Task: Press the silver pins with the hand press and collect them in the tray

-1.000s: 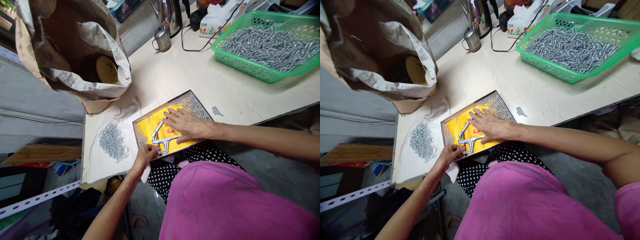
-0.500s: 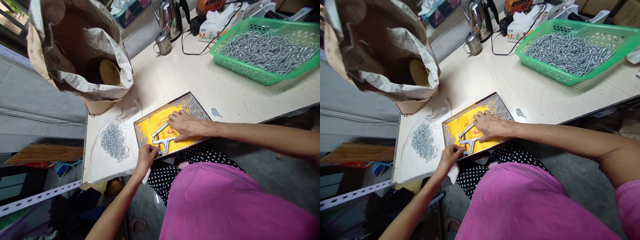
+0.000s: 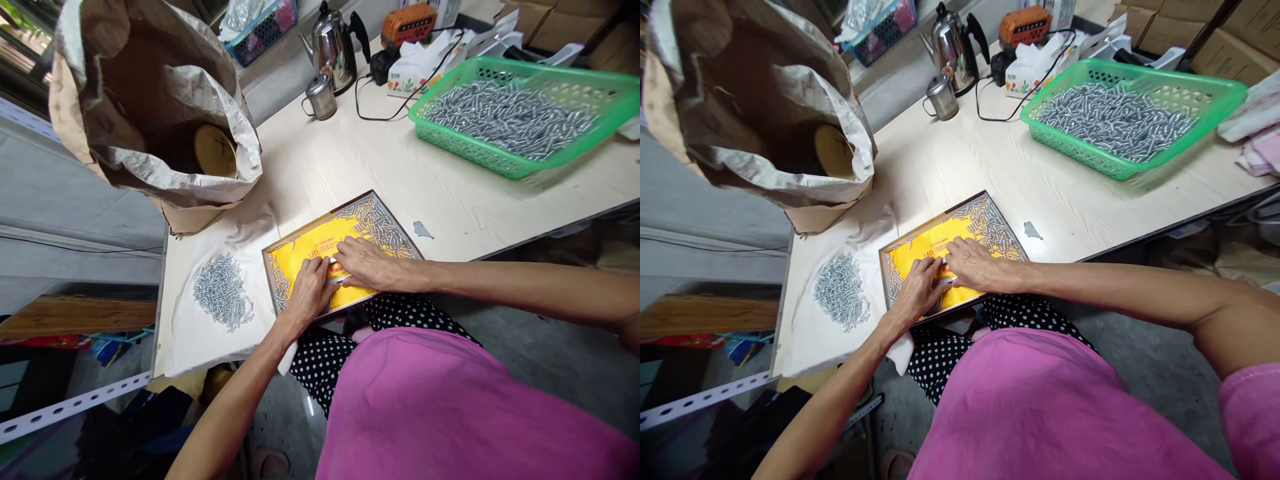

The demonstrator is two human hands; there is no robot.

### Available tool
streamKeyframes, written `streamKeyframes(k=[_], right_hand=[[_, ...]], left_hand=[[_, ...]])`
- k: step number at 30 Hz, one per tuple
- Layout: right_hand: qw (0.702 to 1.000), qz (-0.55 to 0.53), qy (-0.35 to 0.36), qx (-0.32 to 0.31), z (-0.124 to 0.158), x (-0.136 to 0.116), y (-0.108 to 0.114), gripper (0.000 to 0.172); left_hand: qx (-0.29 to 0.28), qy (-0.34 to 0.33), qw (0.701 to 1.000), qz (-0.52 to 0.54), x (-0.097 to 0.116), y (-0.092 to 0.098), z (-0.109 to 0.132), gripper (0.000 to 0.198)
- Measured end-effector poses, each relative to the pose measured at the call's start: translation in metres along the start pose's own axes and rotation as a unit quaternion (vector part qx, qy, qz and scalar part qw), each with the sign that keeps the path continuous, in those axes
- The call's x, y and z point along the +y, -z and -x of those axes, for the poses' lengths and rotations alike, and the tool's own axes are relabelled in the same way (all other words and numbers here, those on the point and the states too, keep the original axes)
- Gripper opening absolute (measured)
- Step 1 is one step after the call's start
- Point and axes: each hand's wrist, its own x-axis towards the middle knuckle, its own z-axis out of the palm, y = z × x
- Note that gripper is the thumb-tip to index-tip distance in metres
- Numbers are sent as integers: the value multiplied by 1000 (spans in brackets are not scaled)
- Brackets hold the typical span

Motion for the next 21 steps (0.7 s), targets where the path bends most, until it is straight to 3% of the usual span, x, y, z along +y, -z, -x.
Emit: streamKeyframes(k=[3, 6, 10, 14, 19, 21], right_hand=[[999, -37, 11, -16, -1, -2, -8, 18], [997, -63, 0, -40, -5, -3, -13, 15], [999, -44, 7, -31, -5, -4, -6, 18], [999, -14, 37, -8, -2, 12, 3, 44], [996, -5, 84, 20, -22, 47, -4, 20], [995, 14, 88, 51, -34, 56, -7, 21]], left_hand=[[10, 7, 1000, 25, 3, -2, 3, 26], [9, 21, 999, 38, 4, -4, 2, 13], [23, 32, 999, 24, 5, -4, 4, 21], [53, 4, 999, -8, 12, -5, 17, 26], [38, -36, 998, -26, 23, -10, 25, 20], [39, -41, 998, -19, 26, -12, 24, 21]])
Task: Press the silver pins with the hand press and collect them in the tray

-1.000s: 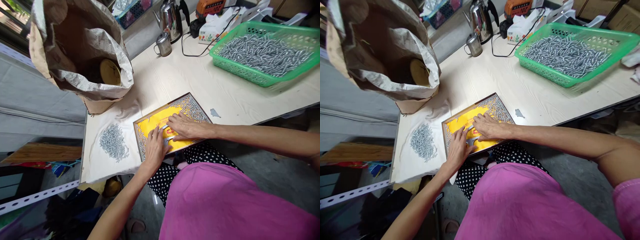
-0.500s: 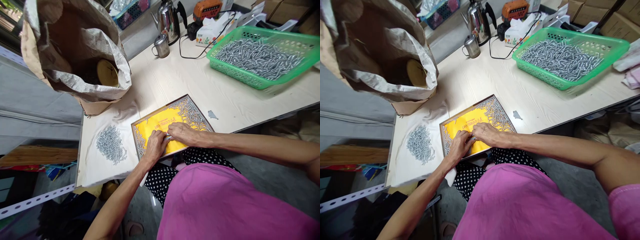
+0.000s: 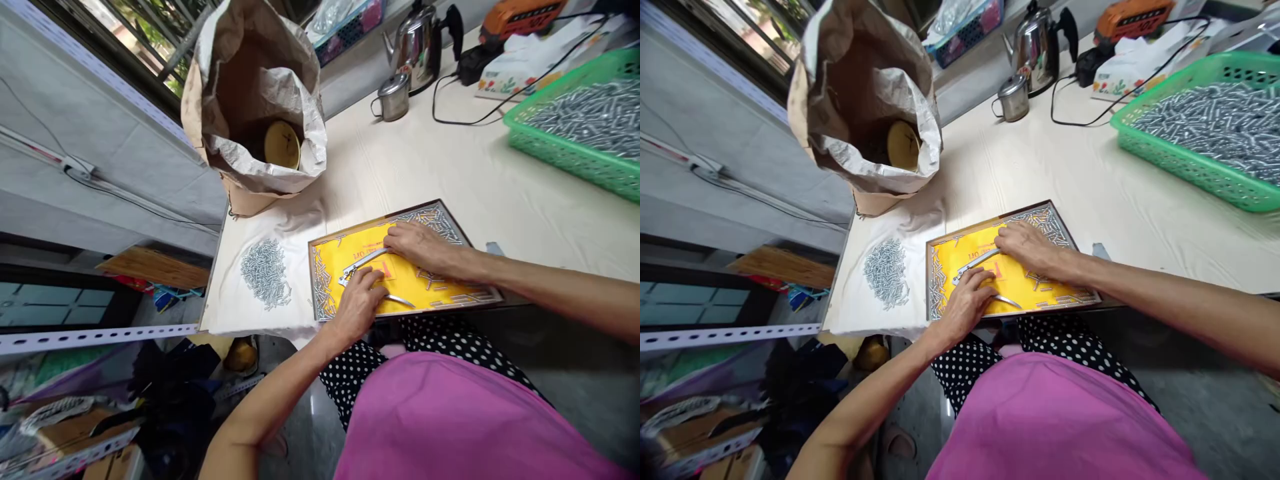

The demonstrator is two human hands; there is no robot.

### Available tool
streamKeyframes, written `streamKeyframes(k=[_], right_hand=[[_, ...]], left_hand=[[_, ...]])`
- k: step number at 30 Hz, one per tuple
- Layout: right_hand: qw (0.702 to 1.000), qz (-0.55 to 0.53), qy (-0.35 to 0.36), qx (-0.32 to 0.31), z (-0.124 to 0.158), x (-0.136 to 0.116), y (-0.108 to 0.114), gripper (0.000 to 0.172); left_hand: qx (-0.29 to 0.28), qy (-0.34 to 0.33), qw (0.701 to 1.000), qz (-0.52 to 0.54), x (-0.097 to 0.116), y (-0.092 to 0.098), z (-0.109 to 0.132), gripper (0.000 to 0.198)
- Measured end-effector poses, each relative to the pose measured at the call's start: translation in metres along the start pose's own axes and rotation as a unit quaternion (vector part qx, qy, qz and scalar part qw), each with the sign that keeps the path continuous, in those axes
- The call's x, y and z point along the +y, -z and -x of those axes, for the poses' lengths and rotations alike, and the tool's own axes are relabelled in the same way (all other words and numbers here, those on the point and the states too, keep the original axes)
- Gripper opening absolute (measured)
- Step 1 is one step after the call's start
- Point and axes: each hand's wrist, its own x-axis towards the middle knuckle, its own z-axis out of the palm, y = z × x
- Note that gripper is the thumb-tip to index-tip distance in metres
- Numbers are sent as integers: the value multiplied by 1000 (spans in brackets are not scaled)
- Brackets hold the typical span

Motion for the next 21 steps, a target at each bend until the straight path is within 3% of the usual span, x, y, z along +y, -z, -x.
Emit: streamKeyframes(k=[3, 5, 7, 9, 10, 12, 15, 17, 19, 21], right_hand=[[999, 34, 9, 26, -8, 4, -3, 20], [998, 54, 11, 29, -6, 0, -3, 19], [997, 69, 8, 27, -2, -4, -3, 20], [997, 81, 1, 20, 2, -8, -4, 21], [996, 84, -2, 15, 3, -10, -5, 21], [996, 89, -14, 6, 4, -12, -7, 21], [996, 89, -31, 2, 3, -14, -10, 19], [996, 84, -37, 2, 2, -15, -12, 20], [996, 79, -39, 4, 1, -15, -13, 21], [996, 81, -37, 3, 0, -14, -13, 23]], left_hand=[[22, -2, 1000, 14, 0, 2, 4, 21], [58, 37, 997, 22, -9, 10, 14, 21], [109, 154, 982, -4, -28, 23, 30, 22], [135, 334, 928, -92, -55, 39, 48, 28], [114, 407, 896, -137, -70, 46, 56, 32], [49, 482, 854, -187, -96, 57, 70, 37], [-24, 535, 826, -176, -121, 62, 79, 33], [-42, 562, 814, -138, -128, 62, 79, 28], [-26, 572, 813, -110, -130, 63, 78, 25], [28, 546, 833, -83, -125, 66, 75, 24]])
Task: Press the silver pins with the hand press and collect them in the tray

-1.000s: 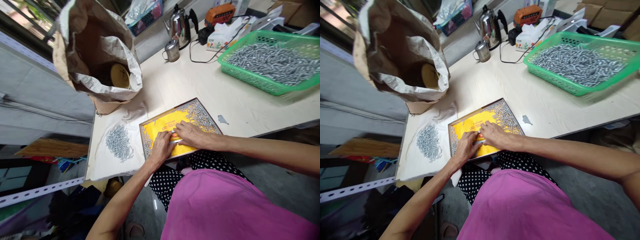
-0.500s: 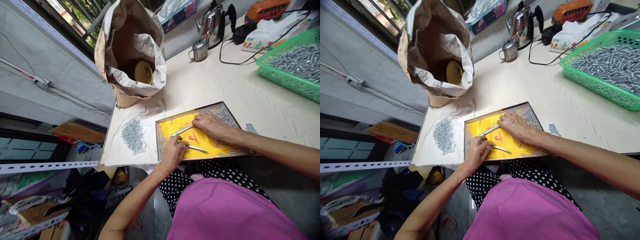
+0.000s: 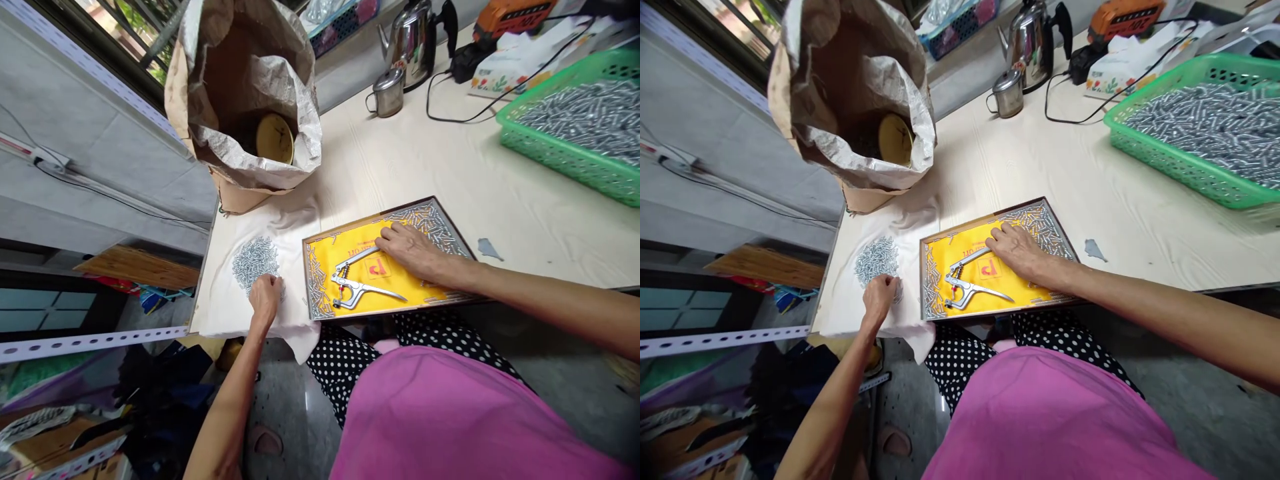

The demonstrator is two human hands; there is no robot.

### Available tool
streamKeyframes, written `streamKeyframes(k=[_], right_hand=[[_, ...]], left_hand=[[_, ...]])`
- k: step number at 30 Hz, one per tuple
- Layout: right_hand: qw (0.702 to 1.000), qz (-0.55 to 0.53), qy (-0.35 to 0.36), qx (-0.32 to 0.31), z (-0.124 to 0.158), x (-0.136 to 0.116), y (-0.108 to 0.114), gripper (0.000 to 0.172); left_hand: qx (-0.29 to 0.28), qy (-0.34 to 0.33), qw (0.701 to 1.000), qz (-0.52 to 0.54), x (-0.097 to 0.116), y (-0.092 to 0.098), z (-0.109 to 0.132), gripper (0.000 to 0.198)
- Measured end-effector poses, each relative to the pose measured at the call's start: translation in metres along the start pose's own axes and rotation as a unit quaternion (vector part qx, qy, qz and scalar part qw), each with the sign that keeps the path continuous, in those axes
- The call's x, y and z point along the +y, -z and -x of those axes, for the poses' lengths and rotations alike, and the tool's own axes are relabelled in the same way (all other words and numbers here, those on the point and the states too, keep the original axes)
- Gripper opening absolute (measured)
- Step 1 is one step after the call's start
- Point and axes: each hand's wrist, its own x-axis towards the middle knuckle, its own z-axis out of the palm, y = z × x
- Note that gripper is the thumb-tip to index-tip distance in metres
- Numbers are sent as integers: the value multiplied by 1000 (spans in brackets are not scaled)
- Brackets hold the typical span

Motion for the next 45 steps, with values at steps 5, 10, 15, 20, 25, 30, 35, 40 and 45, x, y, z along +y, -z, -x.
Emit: streamKeyframes(k=[5, 10, 15, 20, 25, 30, 35, 40, 45], right_hand=[[998, -2, 56, -4, -2, 12, 6, 22], [997, -25, 72, 3, -4, 29, 18, 20], [998, -17, 66, -17, -7, 34, 21, 21], [998, -14, 49, -28, -6, 32, 18, 24], [999, -7, 44, -27, -5, 31, 18, 27], [999, 1, 33, -19, -5, 29, 14, 26], [999, 8, 25, -19, -6, 28, 13, 26], [999, -19, 19, -17, -3, 22, 15, 24], [997, -77, 25, -18, 20, 1, 20, 77]], left_hand=[[-66, -92, 955, 274, 38, 3, 34, 27], [-160, -203, 897, 358, 84, -10, 76, 29], [-124, -268, 928, 225, 82, -12, 77, 21], [-107, -189, 947, 235, 75, -3, 66, 20], [-170, -157, 936, 265, 90, -9, 66, 27], [-202, -147, 931, 265, 94, -16, 65, 29], [-199, -167, 937, 235, 95, -18, 65, 28], [-243, -153, 934, 214, 93, -20, 62, 26], [-311, -106, 915, 235, 89, -21, 60, 23]])
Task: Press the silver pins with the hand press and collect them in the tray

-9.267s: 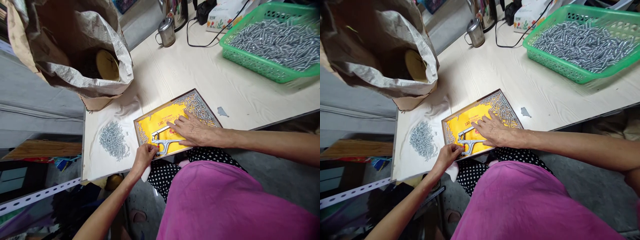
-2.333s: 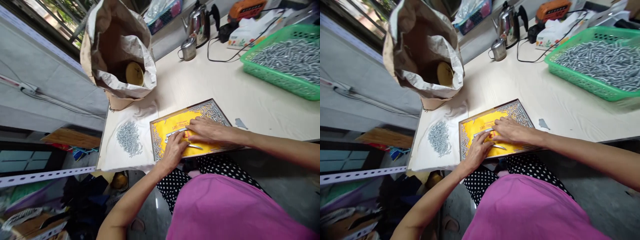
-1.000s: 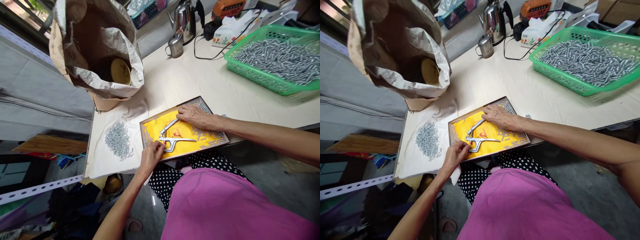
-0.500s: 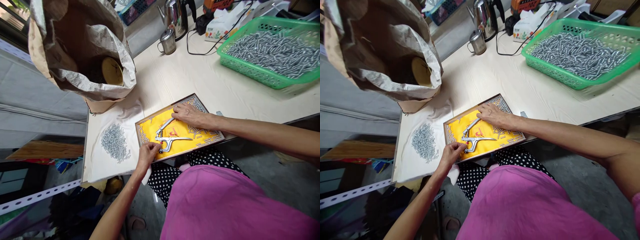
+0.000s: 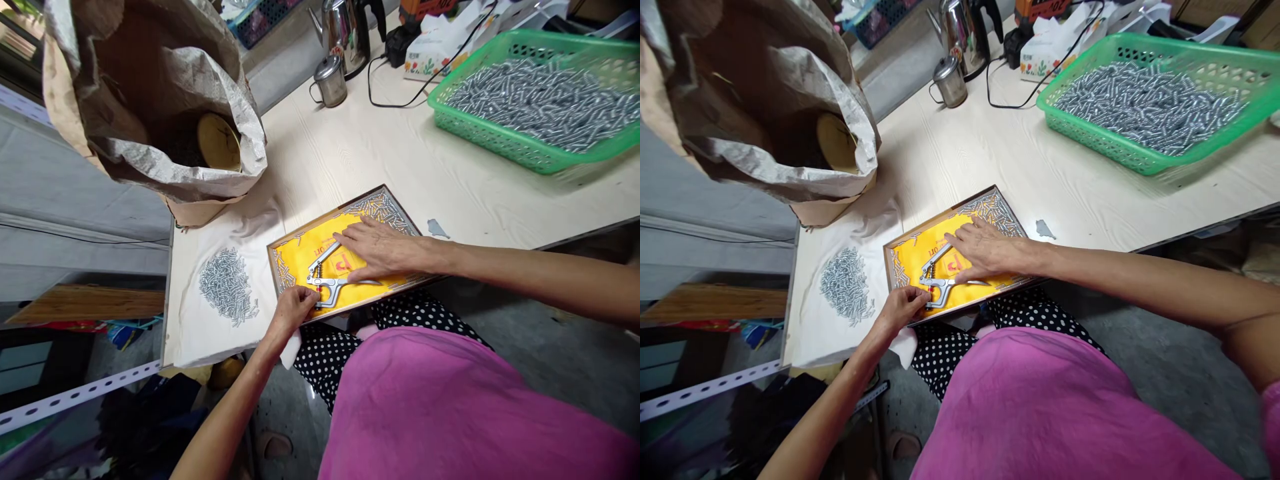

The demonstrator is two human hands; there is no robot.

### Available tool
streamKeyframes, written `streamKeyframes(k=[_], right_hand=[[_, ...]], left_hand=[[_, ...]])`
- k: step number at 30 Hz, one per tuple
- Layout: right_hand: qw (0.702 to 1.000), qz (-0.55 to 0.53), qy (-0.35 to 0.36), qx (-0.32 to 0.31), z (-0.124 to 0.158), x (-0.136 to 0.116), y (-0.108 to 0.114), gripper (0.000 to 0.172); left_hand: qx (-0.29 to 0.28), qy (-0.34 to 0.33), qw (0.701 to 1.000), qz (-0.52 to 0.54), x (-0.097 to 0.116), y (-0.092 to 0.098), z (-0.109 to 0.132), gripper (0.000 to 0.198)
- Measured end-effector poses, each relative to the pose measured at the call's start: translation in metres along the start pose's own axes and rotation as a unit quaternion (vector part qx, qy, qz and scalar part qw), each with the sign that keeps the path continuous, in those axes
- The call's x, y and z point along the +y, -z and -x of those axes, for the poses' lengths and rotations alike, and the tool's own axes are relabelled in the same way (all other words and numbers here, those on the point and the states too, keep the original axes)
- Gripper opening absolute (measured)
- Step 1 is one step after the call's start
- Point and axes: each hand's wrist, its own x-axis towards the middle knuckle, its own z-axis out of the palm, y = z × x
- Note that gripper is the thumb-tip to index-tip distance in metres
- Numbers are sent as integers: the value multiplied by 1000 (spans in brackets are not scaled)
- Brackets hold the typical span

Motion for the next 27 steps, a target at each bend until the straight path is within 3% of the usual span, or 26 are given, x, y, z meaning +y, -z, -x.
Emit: streamKeyframes(k=[2, 4, 17, 19, 22, 25, 27], right_hand=[[1000, -15, 7, 3, 9, -8, -1, 93], [1000, -25, 7, 6, 16, -13, -1, 96], [1000, -19, 0, -15, 23, -35, 9, 66], [999, -28, 8, -14, 24, -36, 10, 62], [999, -36, 4, -12, 23, -38, 9, 61], [999, -33, 8, -9, 22, -38, 5, 64], [1000, -25, 11, -1, 23, -37, 1, 68]], left_hand=[[-5, 16, 1000, 12, 0, 0, 1, 21], [-3, 20, 1000, 13, 1, 1, 3, 20], [16, -32, 995, -94, 0, 0, 10, 27], [80, -88, 984, -129, 0, -4, 17, 23], [176, -235, 937, -188, 5, -15, 23, 21], [148, -354, 889, -250, 19, -24, 13, 53], [106, -383, 872, -284, 31, -26, 0, 60]])
